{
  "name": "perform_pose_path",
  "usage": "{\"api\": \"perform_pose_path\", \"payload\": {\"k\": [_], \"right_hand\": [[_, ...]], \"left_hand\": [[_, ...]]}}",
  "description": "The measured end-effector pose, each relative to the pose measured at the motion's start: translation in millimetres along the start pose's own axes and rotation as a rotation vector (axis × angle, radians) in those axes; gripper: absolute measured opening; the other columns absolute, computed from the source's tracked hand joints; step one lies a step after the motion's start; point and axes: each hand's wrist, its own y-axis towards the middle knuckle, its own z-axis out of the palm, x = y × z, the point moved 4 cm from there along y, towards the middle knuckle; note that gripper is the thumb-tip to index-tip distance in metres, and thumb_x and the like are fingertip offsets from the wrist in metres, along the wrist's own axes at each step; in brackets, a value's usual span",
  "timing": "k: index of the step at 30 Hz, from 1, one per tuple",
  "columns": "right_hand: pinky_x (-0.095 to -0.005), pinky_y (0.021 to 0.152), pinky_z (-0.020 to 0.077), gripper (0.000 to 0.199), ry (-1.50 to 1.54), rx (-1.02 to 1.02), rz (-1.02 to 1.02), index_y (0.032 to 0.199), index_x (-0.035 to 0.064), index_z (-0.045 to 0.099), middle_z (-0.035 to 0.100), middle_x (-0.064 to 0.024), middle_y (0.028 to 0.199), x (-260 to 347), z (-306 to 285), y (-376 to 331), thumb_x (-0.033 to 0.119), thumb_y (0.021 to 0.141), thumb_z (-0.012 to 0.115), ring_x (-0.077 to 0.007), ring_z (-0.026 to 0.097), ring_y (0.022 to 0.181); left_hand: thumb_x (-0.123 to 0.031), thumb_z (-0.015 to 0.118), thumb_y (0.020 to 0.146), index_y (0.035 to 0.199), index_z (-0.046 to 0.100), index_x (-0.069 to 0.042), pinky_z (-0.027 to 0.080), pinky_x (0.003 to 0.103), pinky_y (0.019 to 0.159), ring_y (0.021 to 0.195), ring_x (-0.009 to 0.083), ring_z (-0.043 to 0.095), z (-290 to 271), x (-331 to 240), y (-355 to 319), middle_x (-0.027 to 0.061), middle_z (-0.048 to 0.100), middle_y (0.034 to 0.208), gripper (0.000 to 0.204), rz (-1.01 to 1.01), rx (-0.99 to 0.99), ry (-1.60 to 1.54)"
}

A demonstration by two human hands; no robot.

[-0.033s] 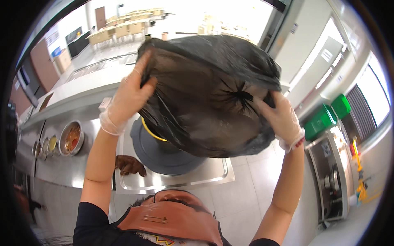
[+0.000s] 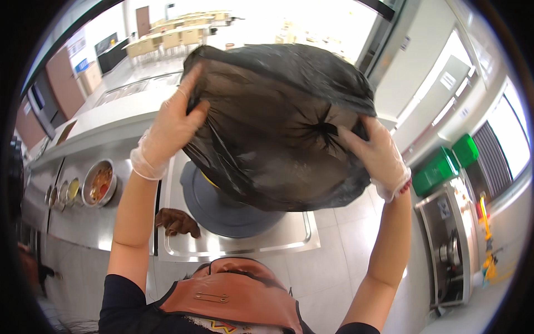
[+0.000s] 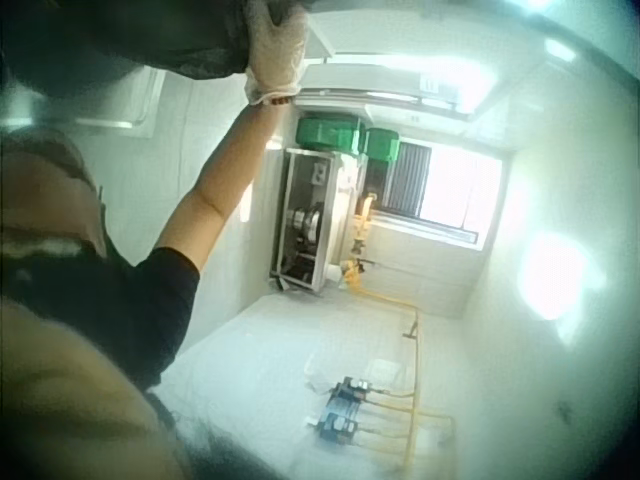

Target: The person collects trash from a dining table and floor, places it into a bin, and empties it into a larger waste container. They then line a bin with a new trash bag and return to the dining area.

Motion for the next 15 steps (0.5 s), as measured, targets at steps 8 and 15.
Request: {"api": "perform_pose_path", "payload": {"k": [8, 15], "right_hand": [[-0.0246, 0.092, 0.0366, 0.049, 0.537, 0.191, 0.089, 0.125, -0.0025, 0.047, 0.053, -0.0056, 0.114, 32, 71, 73, 0.018, 0.084, 0.062, -0.0112, 0.047, 0.102], [-0.0264, 0.092, 0.0379, 0.041, 0.672, 0.226, 0.128, 0.119, -0.0031, 0.053, 0.054, -0.0095, 0.115, 10, 92, 86, 0.019, 0.085, 0.057, -0.0153, 0.050, 0.103]], "left_hand": [[-0.020, 0.052, 0.082, 0.133, 0.036, -0.002, 0.034, 0.033, 0.098, 0.118, 0.0338, 0.046, -70, 10, -2, 0.0225, 0.050, 0.125, 0.056, -0.101, -0.054, 0.058], [-0.022, 0.051, 0.082, 0.132, 0.037, -0.001, 0.036, 0.033, 0.097, 0.118, 0.0326, 0.047, -62, 40, 10, 0.0220, 0.051, 0.124, 0.057, -0.140, -0.005, 0.021]]}}
